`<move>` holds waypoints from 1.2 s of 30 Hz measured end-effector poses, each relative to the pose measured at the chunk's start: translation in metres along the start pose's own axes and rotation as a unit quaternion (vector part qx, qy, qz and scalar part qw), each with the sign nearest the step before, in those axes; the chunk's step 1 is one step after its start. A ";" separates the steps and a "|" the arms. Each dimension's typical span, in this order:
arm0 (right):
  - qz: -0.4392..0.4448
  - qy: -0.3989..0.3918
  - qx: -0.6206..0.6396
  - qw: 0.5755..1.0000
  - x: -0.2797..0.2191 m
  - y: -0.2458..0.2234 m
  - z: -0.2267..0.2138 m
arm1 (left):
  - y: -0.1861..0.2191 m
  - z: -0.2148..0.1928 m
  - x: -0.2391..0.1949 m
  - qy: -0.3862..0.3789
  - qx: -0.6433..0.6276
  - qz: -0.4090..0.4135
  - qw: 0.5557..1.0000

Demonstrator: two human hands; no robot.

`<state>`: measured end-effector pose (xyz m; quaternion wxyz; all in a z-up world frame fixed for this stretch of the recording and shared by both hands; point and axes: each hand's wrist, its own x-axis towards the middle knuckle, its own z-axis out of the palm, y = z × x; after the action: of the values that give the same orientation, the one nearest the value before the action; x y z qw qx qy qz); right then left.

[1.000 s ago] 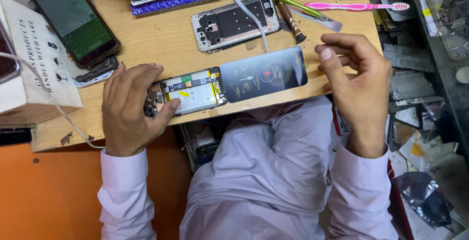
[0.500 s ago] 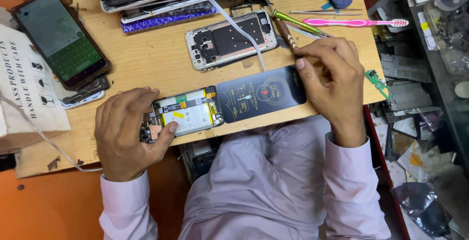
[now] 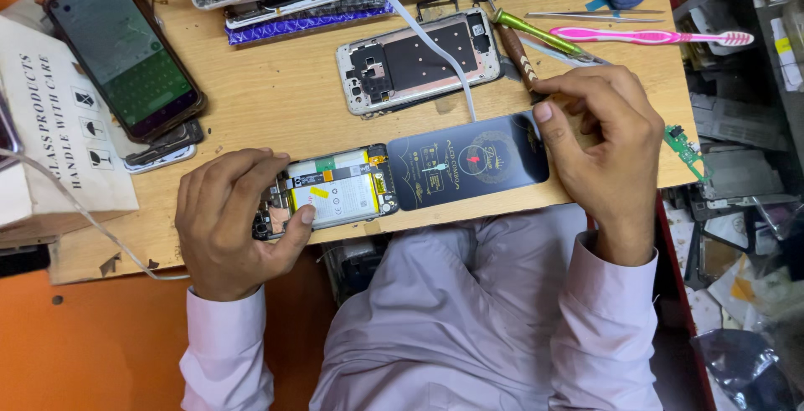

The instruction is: The person cleans the inside of a smartphone chassis with a cloth, then uses tweezers to adjust internal components. They handle a battery and a back cover, placing the cover onto the phone and connecting a charging cable to test the device.

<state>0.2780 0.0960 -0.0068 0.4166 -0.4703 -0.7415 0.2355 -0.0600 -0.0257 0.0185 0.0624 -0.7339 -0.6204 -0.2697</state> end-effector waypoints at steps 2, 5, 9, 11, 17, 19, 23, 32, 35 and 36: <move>-0.004 -0.001 0.000 1.000 0.000 -0.001 -0.002 | 0.001 0.001 0.000 0.004 0.003 -0.001 1.000; -0.009 0.000 0.001 1.000 0.001 -0.003 -0.003 | 0.000 0.001 0.000 0.011 0.002 0.007 1.000; 0.004 0.003 -0.002 1.000 0.003 -0.010 -0.004 | -0.004 0.000 -0.005 0.045 -0.045 -0.002 0.998; 0.008 0.004 -0.009 1.000 0.003 -0.012 -0.005 | -0.006 0.001 -0.008 0.082 -0.080 -0.012 0.993; 0.013 0.001 -0.004 1.000 -0.001 -0.007 -0.005 | -0.009 0.004 -0.012 0.121 -0.115 -0.057 0.984; 0.013 0.000 -0.001 1.000 -0.002 -0.005 -0.004 | -0.009 0.003 -0.010 0.100 -0.102 -0.053 0.988; 0.001 -0.002 -0.020 1.000 -0.003 -0.002 -0.005 | -0.006 0.000 -0.006 0.065 -0.062 -0.039 0.995; 0.000 -0.007 -0.021 1.000 -0.005 0.005 -0.004 | -0.004 0.001 -0.004 0.040 -0.054 -0.030 0.997; 0.000 -0.007 -0.019 1.000 -0.005 0.003 -0.004 | -0.005 0.001 -0.004 0.029 -0.067 -0.041 0.997; -0.001 -0.007 -0.017 1.000 -0.005 0.002 -0.005 | -0.004 0.001 -0.004 0.029 -0.067 -0.042 0.996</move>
<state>0.2842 0.0923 -0.0074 0.4037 -0.4748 -0.7487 0.2260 -0.0640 -0.0277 0.0147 0.0198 -0.7017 -0.6287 -0.3346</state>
